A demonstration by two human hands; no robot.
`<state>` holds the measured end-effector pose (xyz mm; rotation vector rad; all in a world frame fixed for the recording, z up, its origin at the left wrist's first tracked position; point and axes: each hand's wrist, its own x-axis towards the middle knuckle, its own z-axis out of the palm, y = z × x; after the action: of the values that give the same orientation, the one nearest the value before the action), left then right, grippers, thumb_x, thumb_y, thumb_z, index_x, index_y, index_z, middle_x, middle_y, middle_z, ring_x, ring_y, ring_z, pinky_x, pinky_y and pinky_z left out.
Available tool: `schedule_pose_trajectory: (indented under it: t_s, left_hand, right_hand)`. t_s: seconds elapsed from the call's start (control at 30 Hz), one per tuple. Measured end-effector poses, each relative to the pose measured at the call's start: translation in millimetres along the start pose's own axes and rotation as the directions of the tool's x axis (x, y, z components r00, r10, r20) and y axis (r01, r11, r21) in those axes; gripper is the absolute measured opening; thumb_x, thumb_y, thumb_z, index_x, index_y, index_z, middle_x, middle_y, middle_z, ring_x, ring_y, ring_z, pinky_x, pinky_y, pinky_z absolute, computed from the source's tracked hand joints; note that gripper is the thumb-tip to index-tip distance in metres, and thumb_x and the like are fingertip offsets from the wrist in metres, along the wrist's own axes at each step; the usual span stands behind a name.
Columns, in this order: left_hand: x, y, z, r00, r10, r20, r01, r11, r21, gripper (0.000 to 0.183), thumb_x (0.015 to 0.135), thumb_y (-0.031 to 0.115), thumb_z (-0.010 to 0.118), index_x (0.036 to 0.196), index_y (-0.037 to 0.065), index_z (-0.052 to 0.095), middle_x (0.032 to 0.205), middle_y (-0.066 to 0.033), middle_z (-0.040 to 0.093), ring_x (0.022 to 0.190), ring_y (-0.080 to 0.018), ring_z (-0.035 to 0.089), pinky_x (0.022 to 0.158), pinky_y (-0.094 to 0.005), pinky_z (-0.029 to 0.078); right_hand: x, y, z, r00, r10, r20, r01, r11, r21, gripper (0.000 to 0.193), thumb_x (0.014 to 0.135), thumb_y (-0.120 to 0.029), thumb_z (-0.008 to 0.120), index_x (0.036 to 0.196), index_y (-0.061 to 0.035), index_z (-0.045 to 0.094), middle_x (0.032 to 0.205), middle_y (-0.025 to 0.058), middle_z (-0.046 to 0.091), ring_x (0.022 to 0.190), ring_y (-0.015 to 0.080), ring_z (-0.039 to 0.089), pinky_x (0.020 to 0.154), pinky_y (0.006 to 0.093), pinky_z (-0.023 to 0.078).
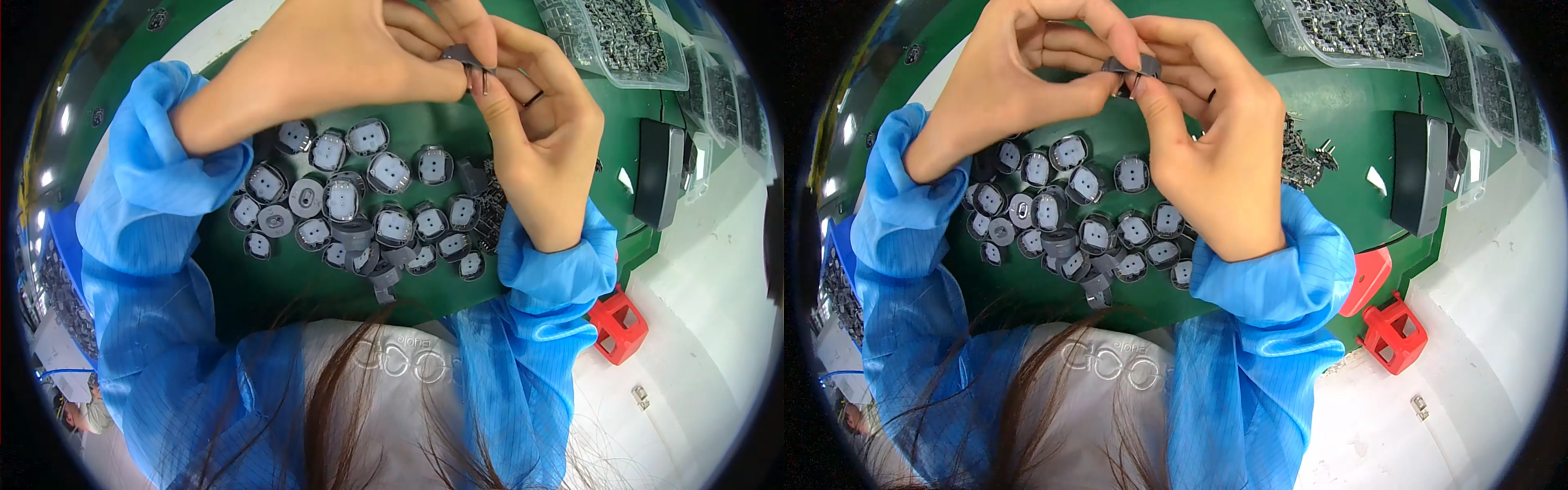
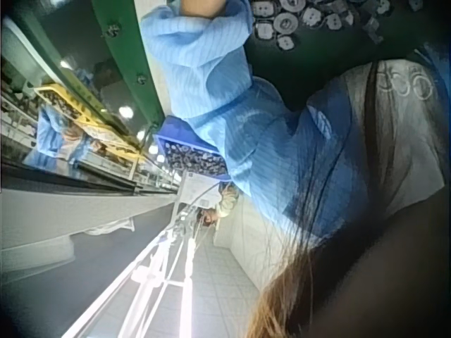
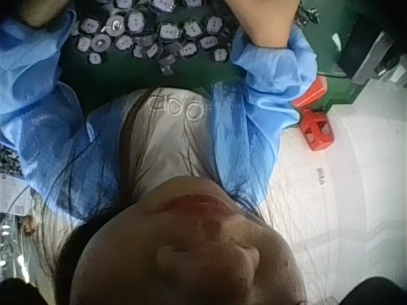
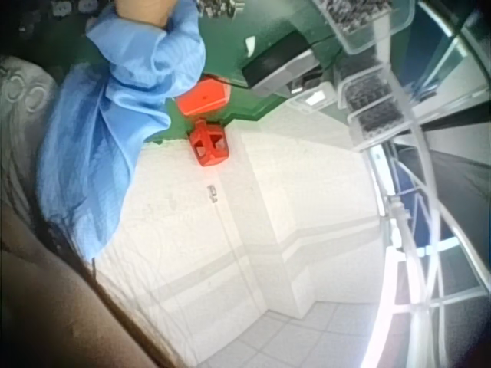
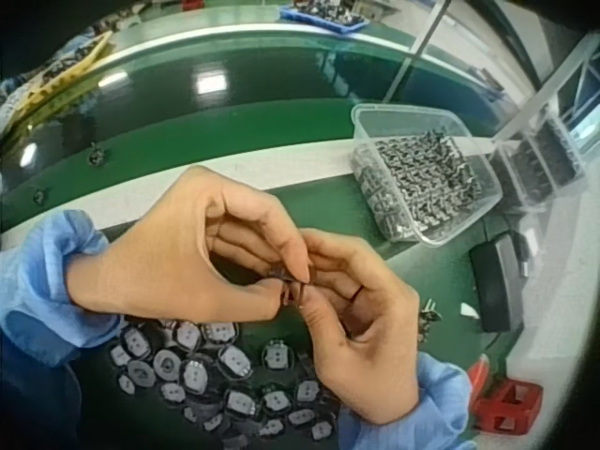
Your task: The person assembles small electronic components by hand. They pick up grey plastic housings and insert metal pin connectors into them, repeating the process for multiple units on a green workbench.
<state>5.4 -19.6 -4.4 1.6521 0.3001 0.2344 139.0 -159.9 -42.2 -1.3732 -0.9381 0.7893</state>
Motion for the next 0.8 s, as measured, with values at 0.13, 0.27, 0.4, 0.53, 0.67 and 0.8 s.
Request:
schedule_pose_trajectory:
  t_s: [0.13,0.27,0.4,0.53,0.67,0.8]
  left_hand:
    - [5,-3,-2,0.998,0.051,-0.026,-0.052,0.998,-0.022,0.019,0.082,-0.003,0.073,0.100,-0.004,0.071,0.097,-0.0107,0.074,0.091,-0.0135,0.073,0.082,-0.0229,0.058]
    - [21,-3,-25,0.982,0.166,-0.090,-0.142,0.963,0.230,0.018,0.082,0.000,0.071,0.099,-0.005,0.072,0.094,-0.0105,0.074,0.085,-0.0126,0.072,0.079,-0.0234,0.058]
    - [39,-39,-104,0.921,0.260,-0.290,0.010,0.728,0.685,0.018,0.084,0.008,0.071,0.096,-0.004,0.073,0.089,-0.0114,0.075,0.082,-0.0174,0.071,0.080,-0.0305,0.058]
    - [35,-62,-121,0.838,0.510,-0.194,0.084,0.231,0.969,0.023,0.085,0.013,0.073,0.102,-0.003,0.073,0.100,-0.0181,0.072,0.095,-0.0313,0.068,0.091,-0.0415,0.054]
    - [22,-29,-74,0.881,0.472,0.032,-0.208,0.327,0.922,0.024,0.085,0.013,0.072,0.105,0.000,0.070,0.106,-0.0183,0.065,0.099,-0.0320,0.064,0.089,-0.0400,0.052]
    - [6,-32,15,0.897,0.310,0.315,-0.424,0.804,0.417,0.029,0.074,0.017,0.083,0.098,0.007,0.070,0.105,-0.0058,0.063,0.097,-0.0275,0.061,0.081,-0.0381,0.052]
  right_hand:
    - [0,-3,-3,0.992,-0.122,-0.012,0.119,0.983,-0.139,0.035,0.090,0.004,0.069,0.124,0.0033,0.061,0.109,0.0134,0.073,0.091,0.0175,0.073,0.078,0.0270,0.060]
    - [5,-26,-20,1.000,0.031,0.002,-0.030,0.977,-0.213,0.035,0.098,-0.001,0.066,0.132,0.0059,0.060,0.110,0.0121,0.071,0.097,0.0166,0.069,0.085,0.0238,0.054]
    - [3,-51,-58,0.942,0.198,0.271,0.036,0.742,-0.669,0.024,0.089,-0.004,0.076,0.112,0.0010,0.073,0.104,0.0070,0.071,0.090,0.0107,0.064,0.077,0.0229,0.050]
    - [-8,-48,-64,0.959,0.147,0.244,0.111,0.598,-0.794,0.022,0.082,-0.009,0.082,0.103,-0.0032,0.077,0.101,0.0037,0.071,0.089,0.0105,0.062,0.071,0.0251,0.047]
    - [-5,-36,-64,0.938,0.100,0.332,0.187,0.658,-0.729,0.027,0.078,-0.010,0.083,0.103,-0.0052,0.077,0.099,0.0051,0.071,0.084,0.0143,0.062,0.065,0.0279,0.044]
    - [-10,-37,-64,0.929,0.098,0.357,0.238,0.581,-0.779,0.026,0.075,-0.008,0.083,0.099,-0.0042,0.075,0.094,0.0078,0.070,0.082,0.0204,0.063,0.065,0.0312,0.044]
